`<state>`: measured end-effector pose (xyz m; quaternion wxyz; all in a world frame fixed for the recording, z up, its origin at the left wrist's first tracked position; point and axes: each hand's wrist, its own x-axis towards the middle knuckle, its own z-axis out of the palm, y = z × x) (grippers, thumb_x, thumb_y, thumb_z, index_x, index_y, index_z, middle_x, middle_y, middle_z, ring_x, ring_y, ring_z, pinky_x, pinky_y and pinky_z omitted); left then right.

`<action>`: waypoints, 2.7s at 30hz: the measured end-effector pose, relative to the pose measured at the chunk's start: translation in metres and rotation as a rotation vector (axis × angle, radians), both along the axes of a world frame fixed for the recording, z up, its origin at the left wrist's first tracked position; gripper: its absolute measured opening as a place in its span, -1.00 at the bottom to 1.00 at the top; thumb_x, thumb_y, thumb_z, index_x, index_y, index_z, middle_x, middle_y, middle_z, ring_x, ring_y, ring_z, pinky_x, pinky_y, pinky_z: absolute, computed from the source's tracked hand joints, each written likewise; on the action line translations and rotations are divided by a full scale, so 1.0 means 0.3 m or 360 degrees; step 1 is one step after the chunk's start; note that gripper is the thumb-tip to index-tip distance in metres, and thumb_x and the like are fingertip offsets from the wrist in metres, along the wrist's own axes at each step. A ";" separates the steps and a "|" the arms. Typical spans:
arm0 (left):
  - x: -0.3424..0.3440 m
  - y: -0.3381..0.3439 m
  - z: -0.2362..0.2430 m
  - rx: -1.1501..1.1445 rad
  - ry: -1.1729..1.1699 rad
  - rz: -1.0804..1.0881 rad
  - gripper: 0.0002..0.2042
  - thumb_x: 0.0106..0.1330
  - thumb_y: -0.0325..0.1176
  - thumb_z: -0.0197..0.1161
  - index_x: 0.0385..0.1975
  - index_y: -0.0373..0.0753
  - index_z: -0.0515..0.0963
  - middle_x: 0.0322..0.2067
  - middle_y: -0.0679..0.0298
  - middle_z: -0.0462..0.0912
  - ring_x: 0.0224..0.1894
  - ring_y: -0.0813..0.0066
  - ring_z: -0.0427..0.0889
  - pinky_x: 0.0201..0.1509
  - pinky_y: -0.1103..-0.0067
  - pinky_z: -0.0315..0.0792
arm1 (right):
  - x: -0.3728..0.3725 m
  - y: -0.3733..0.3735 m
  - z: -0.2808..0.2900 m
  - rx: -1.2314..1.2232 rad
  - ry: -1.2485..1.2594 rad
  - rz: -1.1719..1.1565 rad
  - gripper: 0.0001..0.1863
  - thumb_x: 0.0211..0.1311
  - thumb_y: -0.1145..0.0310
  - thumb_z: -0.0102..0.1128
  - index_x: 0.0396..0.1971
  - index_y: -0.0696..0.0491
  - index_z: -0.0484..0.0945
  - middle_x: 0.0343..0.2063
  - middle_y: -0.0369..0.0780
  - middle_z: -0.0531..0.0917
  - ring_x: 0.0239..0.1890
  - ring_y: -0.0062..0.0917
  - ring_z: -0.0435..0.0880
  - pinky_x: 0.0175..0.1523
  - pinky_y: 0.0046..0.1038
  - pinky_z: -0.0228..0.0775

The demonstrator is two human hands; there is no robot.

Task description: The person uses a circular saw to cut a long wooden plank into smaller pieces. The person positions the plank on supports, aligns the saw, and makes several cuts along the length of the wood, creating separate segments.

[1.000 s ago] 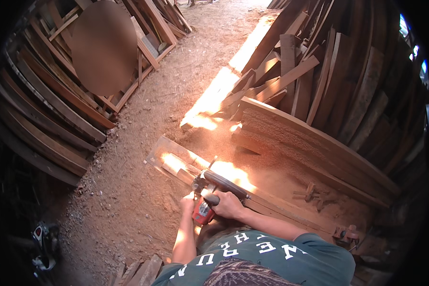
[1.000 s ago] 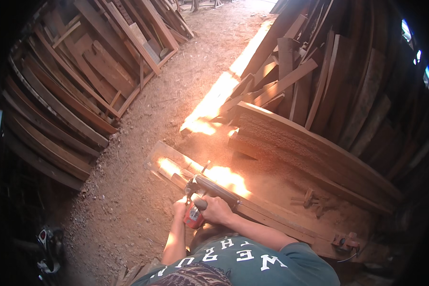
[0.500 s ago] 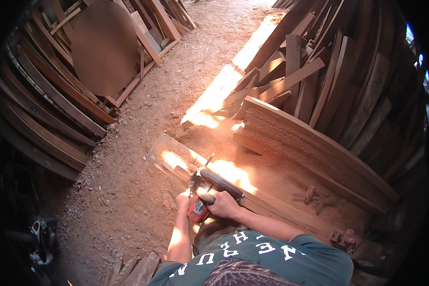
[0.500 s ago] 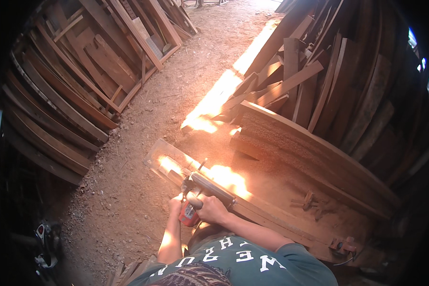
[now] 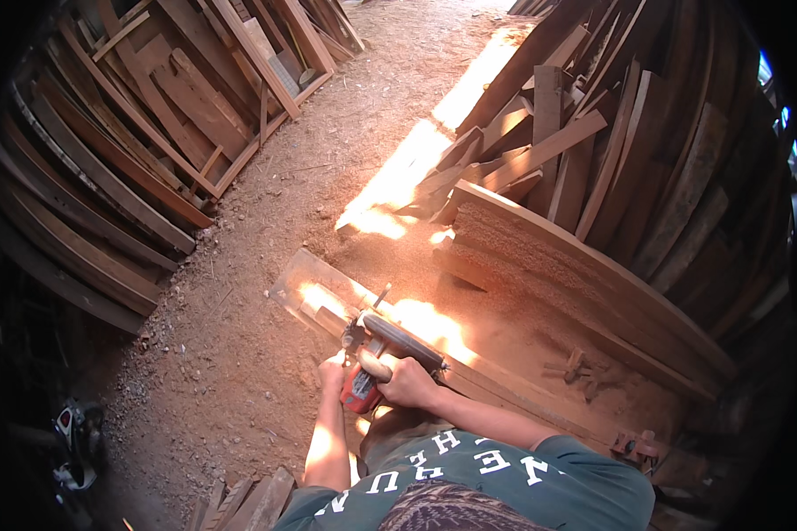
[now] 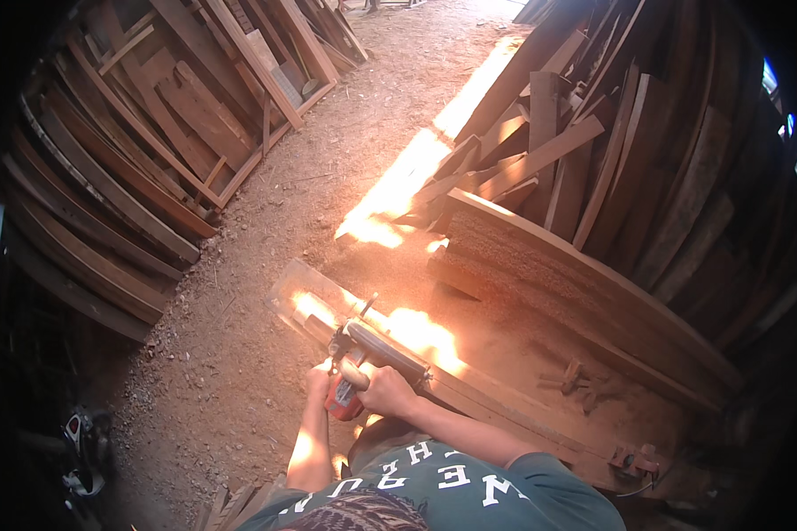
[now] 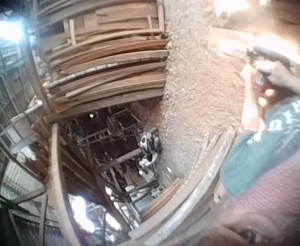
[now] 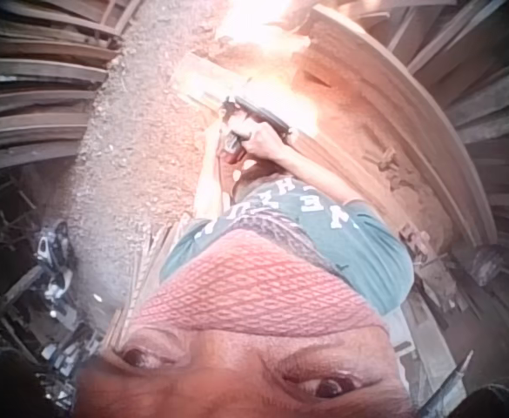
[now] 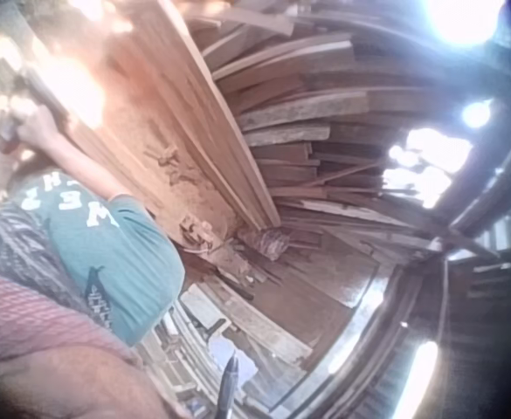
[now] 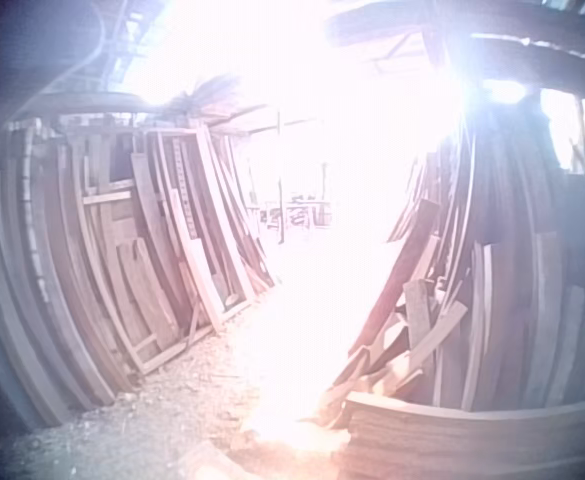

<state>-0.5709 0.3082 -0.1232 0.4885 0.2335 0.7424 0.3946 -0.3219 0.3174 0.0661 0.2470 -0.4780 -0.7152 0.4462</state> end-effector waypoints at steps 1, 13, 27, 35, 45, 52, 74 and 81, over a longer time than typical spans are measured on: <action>-0.002 0.002 0.002 0.0006 0.0018 -0.0001 -0.64 0.49 -0.16 0.33 -0.38 -0.37 0.76 -0.47 0.23 0.75 -0.39 0.45 0.64 -0.24 0.45 0.49 | -0.001 0.001 -0.008 0.0009 0.0017 0.0003 -0.75 0.03 0.35 0.41 -0.33 0.18 0.66 -0.48 0.18 0.66 -0.32 0.15 0.71 -0.19 -0.03 0.61; -0.040 0.010 -0.028 0.0070 0.0084 -0.0003 -0.69 0.53 -0.20 0.27 -0.37 -0.30 0.74 -0.42 0.28 0.73 -0.34 0.50 0.64 -0.20 0.51 0.48 | -0.002 0.002 -0.056 0.0100 0.0113 0.0065 -0.74 0.06 0.39 0.41 -0.25 0.15 0.62 -0.40 0.09 0.68 -0.31 0.08 0.71 -0.19 -0.09 0.60; -0.089 0.059 -0.036 0.0085 0.0101 0.0130 -0.76 0.48 -0.28 0.33 -0.31 -0.33 0.80 -0.40 0.28 0.79 -0.35 0.53 0.66 -0.23 0.51 0.48 | -0.039 0.025 -0.144 0.0179 0.0317 0.0090 -0.70 0.10 0.45 0.41 -0.13 0.13 0.63 -0.33 -0.04 0.71 -0.31 -0.05 0.76 -0.18 -0.15 0.63; -0.307 0.189 -0.019 0.0180 0.0053 0.0203 -0.73 0.50 -0.23 0.34 -0.34 -0.30 0.79 -0.45 0.34 0.75 -0.40 0.58 0.61 -0.26 0.57 0.44 | -0.226 0.175 -0.075 -0.0182 0.0365 0.0021 -0.71 0.15 0.37 0.41 -0.12 0.09 0.67 -0.35 0.02 0.76 -0.25 -0.08 0.81 -0.13 -0.21 0.63; -0.418 0.129 0.299 0.0195 0.0057 0.0243 -0.66 0.54 -0.09 0.31 -0.17 -0.30 0.75 -0.26 0.35 0.76 -0.22 0.59 0.62 -0.09 0.56 0.43 | -0.356 0.257 0.073 -0.0196 0.0303 0.0193 -0.70 0.21 0.40 0.36 -0.06 0.10 0.63 -0.33 0.07 0.74 -0.20 -0.03 0.79 -0.09 -0.19 0.59; -0.126 -0.315 0.395 -0.0052 -0.0353 -0.0251 -0.66 0.56 -0.11 0.30 -0.04 -0.31 0.76 -0.27 0.35 0.78 -0.19 0.59 0.65 -0.01 0.59 0.44 | 0.055 -0.095 0.333 -0.0316 -0.0101 0.0135 -0.63 0.09 0.39 0.44 -0.05 0.05 0.70 -0.29 0.07 0.78 -0.16 0.01 0.79 -0.05 -0.11 0.64; 1.284 -1.295 0.457 -0.0297 -0.0463 -0.0763 -0.62 0.57 -0.15 0.27 0.15 -0.32 0.67 -0.10 0.18 0.83 0.04 0.46 0.70 0.31 0.45 0.47 | 1.480 -1.233 0.585 -0.0403 -0.0317 -0.0220 -0.73 0.09 0.47 0.42 -0.17 0.15 0.71 -0.38 0.04 0.76 -0.30 -0.10 0.81 -0.11 -0.31 0.60; 1.503 -1.381 0.441 -0.0481 -0.0717 -0.1167 -0.57 0.61 -0.01 0.20 0.16 -0.26 0.67 -0.06 0.29 0.78 0.05 0.52 0.64 0.26 0.51 0.45 | 1.610 -1.365 0.506 -0.0495 -0.0412 -0.0184 -0.75 0.10 0.44 0.43 -0.20 0.15 0.71 -0.42 0.01 0.73 -0.36 -0.19 0.75 -0.14 -0.30 0.57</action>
